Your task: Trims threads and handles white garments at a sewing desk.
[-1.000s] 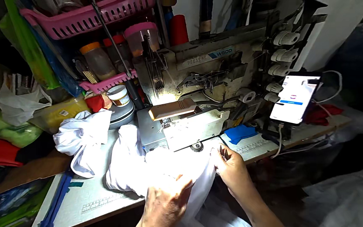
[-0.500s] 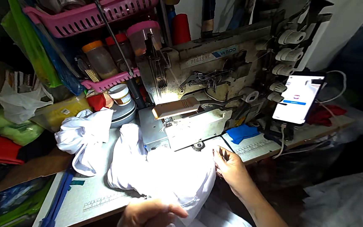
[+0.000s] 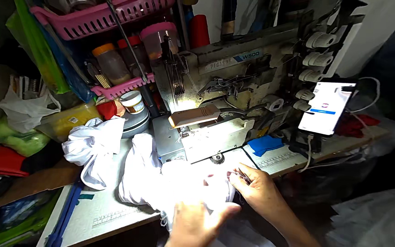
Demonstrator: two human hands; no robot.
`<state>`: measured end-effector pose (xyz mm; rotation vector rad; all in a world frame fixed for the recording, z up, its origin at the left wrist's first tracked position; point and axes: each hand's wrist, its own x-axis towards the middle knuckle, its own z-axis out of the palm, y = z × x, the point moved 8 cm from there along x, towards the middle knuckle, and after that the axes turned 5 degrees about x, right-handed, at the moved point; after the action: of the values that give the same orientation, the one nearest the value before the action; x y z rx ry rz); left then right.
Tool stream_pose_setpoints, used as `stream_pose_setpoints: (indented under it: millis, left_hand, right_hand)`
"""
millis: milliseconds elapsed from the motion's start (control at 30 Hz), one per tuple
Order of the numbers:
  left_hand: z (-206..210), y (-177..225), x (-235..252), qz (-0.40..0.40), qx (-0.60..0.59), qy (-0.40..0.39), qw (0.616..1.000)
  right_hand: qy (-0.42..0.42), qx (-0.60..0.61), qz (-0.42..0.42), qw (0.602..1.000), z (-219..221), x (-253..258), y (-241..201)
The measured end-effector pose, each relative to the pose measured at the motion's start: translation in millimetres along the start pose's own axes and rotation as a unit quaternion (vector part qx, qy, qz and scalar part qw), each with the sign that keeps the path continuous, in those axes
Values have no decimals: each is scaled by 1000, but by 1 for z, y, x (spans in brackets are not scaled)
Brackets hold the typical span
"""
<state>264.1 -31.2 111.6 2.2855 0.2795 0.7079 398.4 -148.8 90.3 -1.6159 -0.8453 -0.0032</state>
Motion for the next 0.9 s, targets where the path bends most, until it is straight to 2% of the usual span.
stream_pose_setpoints:
  millis: [67, 167, 267, 367, 400, 500, 567, 600, 633, 667, 733, 767, 800, 833, 900]
  left_hand:
    - [25, 5, 8, 28, 85, -4, 996]
    - [31, 2, 21, 1, -7, -22, 1000]
    - [25, -13, 24, -140, -198, -103, 965]
    - [12, -32, 11, -297, -338, -90, 889]
    - [7, -34, 10, -320, -366, -73, 871]
    - [-4, -38, 14, -300, -407, -22, 862]
    - [-7, -40, 15, -281, -413, -8, 866]
    - [-7, -41, 14, -278, -413, -8, 867]
    - [-6, -42, 13, -279, -413, -15, 866]
    - [-4, -43, 11, -281, -417, -29, 864]
    - [0, -45, 8, -296, -420, -50, 856]
    - [0, -44, 6, -303, -419, -57, 854]
    - [0, -43, 6, -304, -420, -63, 853]
    - [0, -42, 6, -300, -421, -71, 853]
    - [-2, -39, 8, -282, -416, -66, 862]
  right_hand:
    - [-14, -18, -15, 1000, -2, 0, -7]
    - [-24, -48, -20, 998, -22, 6, -4]
    - [-70, -83, -29, 994, -40, 6, 4]
    - [-132, -96, -45, 986, -45, 1, 11]
    - [-141, -101, -54, 983, -45, -2, 12]
    - [-130, -65, -64, 987, -46, -6, 14]
    - [-111, 72, -18, 991, -49, -6, 10]
    - [-101, 179, 14, 978, -48, -6, 7]
    - [-101, 312, 34, 944, -45, -6, 1]
    - [-112, 438, 47, 891, -40, -6, -8]
    - [-156, 587, 56, 792, -31, -8, -27]
    - [-162, 620, 60, 766, -28, -8, -33]
    - [-165, 624, 59, 762, -27, -7, -37]
    - [-159, 601, 58, 781, -27, -6, -37]
    - [-115, 474, 69, 870, -30, -2, -31]
